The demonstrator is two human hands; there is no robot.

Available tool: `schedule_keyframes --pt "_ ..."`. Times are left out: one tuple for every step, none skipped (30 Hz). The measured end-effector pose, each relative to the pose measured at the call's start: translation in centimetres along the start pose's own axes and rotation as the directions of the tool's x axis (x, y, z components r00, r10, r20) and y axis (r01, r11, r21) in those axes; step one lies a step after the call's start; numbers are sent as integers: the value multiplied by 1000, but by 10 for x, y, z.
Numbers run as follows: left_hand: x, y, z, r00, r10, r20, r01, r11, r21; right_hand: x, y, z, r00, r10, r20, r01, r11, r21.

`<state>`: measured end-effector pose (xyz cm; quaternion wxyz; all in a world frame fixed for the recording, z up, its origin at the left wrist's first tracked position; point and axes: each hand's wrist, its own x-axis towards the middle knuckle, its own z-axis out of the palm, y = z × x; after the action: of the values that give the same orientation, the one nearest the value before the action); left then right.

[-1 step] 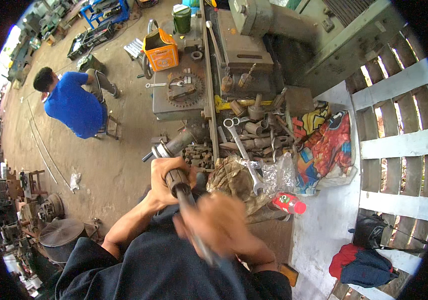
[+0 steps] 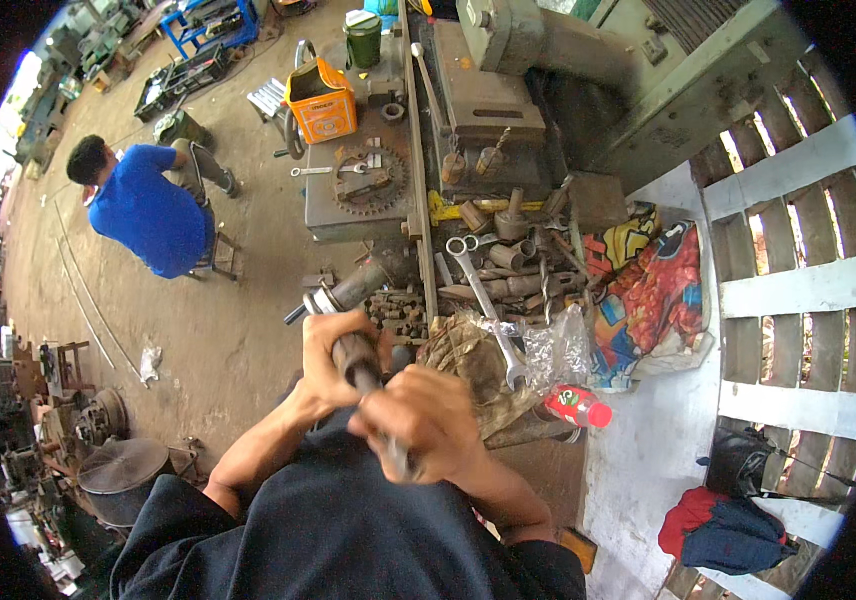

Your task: The person cleans a cylindrical metal part with a rag and a metal rod, then moves to a drill press and uses a wrench to tighten the chuck. The person handles the part and tools directly without visible power tools.

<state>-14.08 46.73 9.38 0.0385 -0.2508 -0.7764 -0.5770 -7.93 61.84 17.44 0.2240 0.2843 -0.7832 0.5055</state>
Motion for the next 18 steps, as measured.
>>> schedule_keyframes --pt "0 1 0 997 -77 -24 76 996 -53 -4 0 1 999 46 -18 -48 993 -112" --pt "-1 1 0 998 -56 -37 55 998 -29 -9 2 1 996 33 -86 -36 999 -28" --pt "-1 1 0 998 -30 -55 29 1000 -2 -15 3 1 988 103 -112 -100 994 33" --pt "-1 2 0 998 -28 -62 26 999 -25 -21 2 6 966 115 -233 -85 987 133" --pt "-2 1 -1 998 -34 -47 32 998 -46 -26 2 8 919 150 -366 -86 979 186" --pt "-3 2 0 997 -72 -38 71 997 -43 -30 2 10 869 227 -440 -104 952 287" --pt "-3 1 0 994 -103 -31 102 994 -39 -32 2 11 810 309 -499 -110 915 388" --pt "-4 2 0 994 -98 -46 95 994 -61 -33 2 11 759 387 -524 -147 885 442" --pt "-5 2 0 993 -115 -40 112 991 -68 -33 2 11 760 394 -517 -122 868 482" --pt "-7 3 0 991 -133 -33 131 989 -74 -32 3 11 757 413 -505 -100 838 536" --pt "-8 4 -1 984 -176 -14 172 974 -145 -30 5 11 732 489 -475 -123 780 614" --pt "-9 5 -1 976 -216 7 213 953 -214 -29 8 10 750 481 -454 -98 759 643" --pt "-9 6 -2 971 -240 7 233 934 -270 -28 11 10 759 461 -460 -63 756 652" --pt "-10 8 -2 897 -420 137 426 740 -521 -29 14 11 745 493 -448 -66 724 687" --pt "-9 10 0 873 -395 288 444 396 -804 -30 16 12 731 534 -426 -75 683 727" --pt "-9 11 -2 879 -333 341 421 207 -883 -32 19 12 746 526 -408 -67 669 740" --pt "-8 12 -5 886 -240 396 410 7 -912 -36 20 13 754 521 -400 -67 667 742" --pt "-6 14 -6 895 -164 415 398 -127 -909 -39 21 14 761 517 -392 -66 663 745"
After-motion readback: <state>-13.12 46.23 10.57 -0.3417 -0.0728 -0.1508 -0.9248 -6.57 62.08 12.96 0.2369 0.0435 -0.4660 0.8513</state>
